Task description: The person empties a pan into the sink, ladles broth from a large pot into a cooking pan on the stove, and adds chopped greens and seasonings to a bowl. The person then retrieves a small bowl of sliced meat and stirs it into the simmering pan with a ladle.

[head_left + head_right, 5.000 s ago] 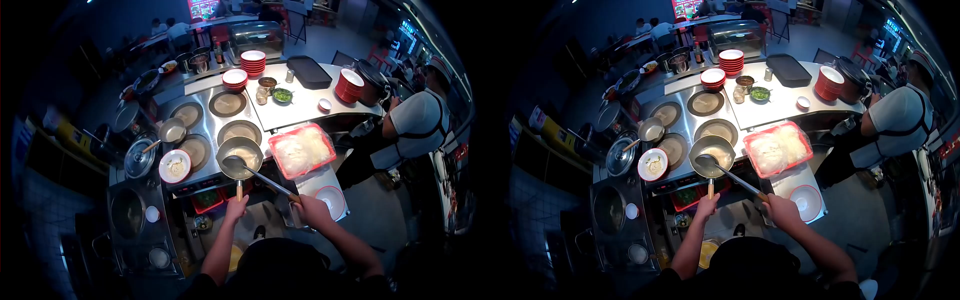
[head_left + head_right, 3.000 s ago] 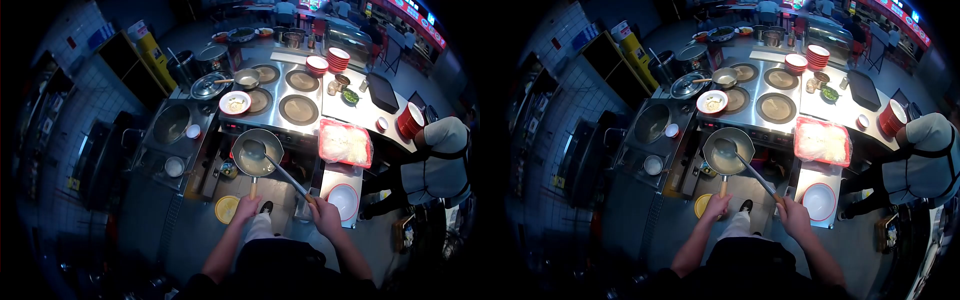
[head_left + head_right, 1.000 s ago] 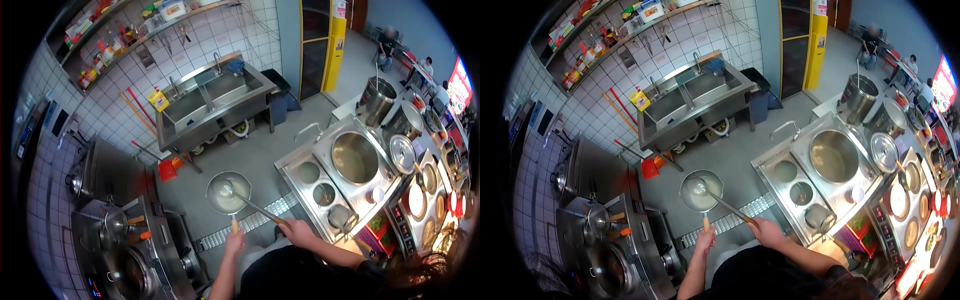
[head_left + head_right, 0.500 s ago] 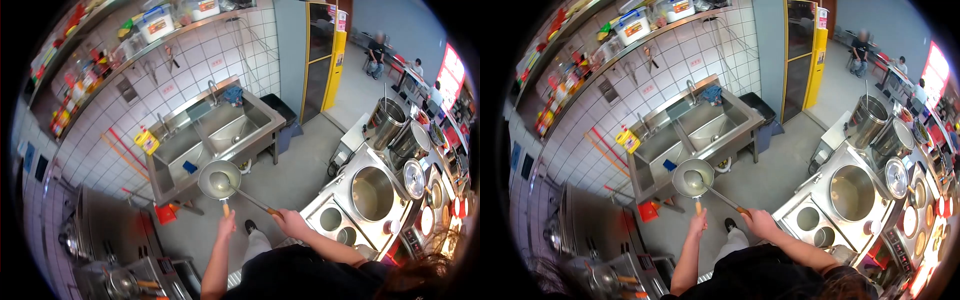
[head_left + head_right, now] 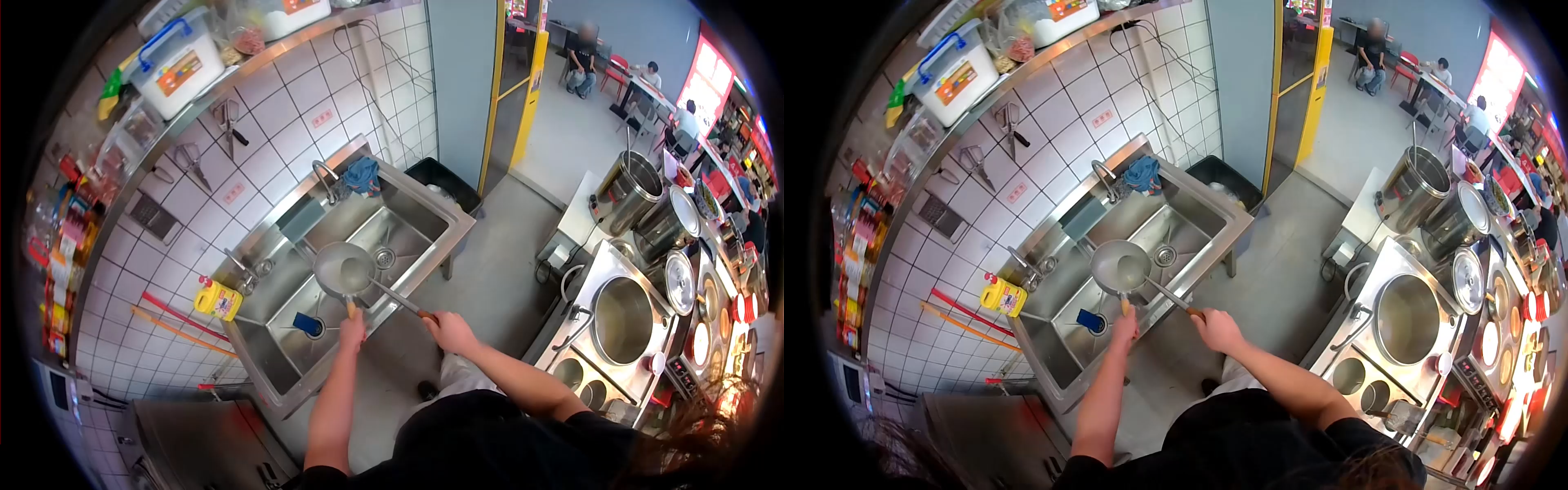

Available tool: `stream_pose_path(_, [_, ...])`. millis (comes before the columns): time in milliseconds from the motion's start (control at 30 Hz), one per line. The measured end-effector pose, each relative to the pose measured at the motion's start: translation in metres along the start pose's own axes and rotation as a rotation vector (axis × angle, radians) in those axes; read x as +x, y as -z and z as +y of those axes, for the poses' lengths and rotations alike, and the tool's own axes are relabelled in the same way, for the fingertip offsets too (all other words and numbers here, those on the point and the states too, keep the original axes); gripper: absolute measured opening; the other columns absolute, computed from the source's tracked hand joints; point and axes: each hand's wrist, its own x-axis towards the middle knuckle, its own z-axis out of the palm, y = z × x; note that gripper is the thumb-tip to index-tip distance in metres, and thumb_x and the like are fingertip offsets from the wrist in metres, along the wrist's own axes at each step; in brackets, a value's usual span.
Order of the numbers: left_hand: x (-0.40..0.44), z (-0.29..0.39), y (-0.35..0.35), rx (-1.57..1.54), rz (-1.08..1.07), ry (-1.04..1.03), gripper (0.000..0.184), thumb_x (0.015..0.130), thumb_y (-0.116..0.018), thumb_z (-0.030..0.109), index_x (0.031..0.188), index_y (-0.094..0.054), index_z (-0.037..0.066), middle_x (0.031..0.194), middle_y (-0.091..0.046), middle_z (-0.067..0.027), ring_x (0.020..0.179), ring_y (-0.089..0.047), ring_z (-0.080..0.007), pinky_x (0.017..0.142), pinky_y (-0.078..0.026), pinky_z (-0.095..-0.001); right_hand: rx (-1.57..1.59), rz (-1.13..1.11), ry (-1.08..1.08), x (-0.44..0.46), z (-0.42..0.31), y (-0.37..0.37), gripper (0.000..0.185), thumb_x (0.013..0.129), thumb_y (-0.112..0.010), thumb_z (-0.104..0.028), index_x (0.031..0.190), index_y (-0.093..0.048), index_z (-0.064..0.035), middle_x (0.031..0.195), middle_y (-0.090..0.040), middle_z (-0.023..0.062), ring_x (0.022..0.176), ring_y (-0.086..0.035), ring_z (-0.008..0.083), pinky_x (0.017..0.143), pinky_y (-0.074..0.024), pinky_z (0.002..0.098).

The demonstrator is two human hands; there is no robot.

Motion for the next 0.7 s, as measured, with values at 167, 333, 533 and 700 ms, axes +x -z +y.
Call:
stream_pose_path(167, [0.082,0.013,0.001,0.336,0.103,-0.025,0.055,0.097,-0.056,0.046,0.079,-0.066,-0.005,0.068,-0.066,-0.0199,0.064,-0.068,-0.0341,0.058,-0.051,-0.0449,0.026,-0.025,-0.072,0.074,0.006,-0.014,0.04,0.099,-0.054,-0.036,0.091,-0.066,0.0012,0.09,-0.069,0.0259,0.091,-0.065,0.0456,0.083,-0.0516,0.0526])
stream_pose_path(333, [0.098,0.067,-0.01,0.687,0.22,-0.075,0.044,0.095,-0.061,0.041,0.093,-0.07,-0.002,0.095,-0.07,-0.0258,0.097,-0.066,-0.0457,0.081,-0.052,-0.0524,-0.019,-0.027,-0.117,0.129,0.023,-0.019,0.04,0.099,-0.053,-0.037,0.092,-0.065,0.0011,0.09,-0.069,0.0262,0.091,-0.066,0.0447,0.084,-0.052,0.0527])
stream_pose_path(533, [0.137,0.068,-0.007,0.873,0.299,-0.127,0.037,0.095,-0.062,0.038,0.102,-0.065,0.002,0.097,-0.07,-0.0232,0.092,-0.068,-0.0433,0.078,-0.053,-0.052,-0.056,0.03,-0.149,0.166,0.043,-0.007,0.038,0.096,-0.057,-0.037,0.091,-0.065,-0.0007,0.086,-0.069,0.0246,0.084,-0.066,0.0454,0.077,-0.0526,0.054])
stream_pose_path(700, [0.138,0.082,-0.002,0.908,0.399,-0.178,0.028,0.096,-0.06,0.033,0.101,-0.059,0.005,0.092,-0.07,-0.0196,0.089,-0.069,-0.041,0.076,-0.053,-0.0524,-0.159,0.065,-0.186,0.172,0.054,0.002,0.035,0.097,-0.056,-0.038,0.099,-0.065,-0.0039,0.083,-0.069,0.0226,0.08,-0.067,0.0436,0.073,-0.0538,0.0535])
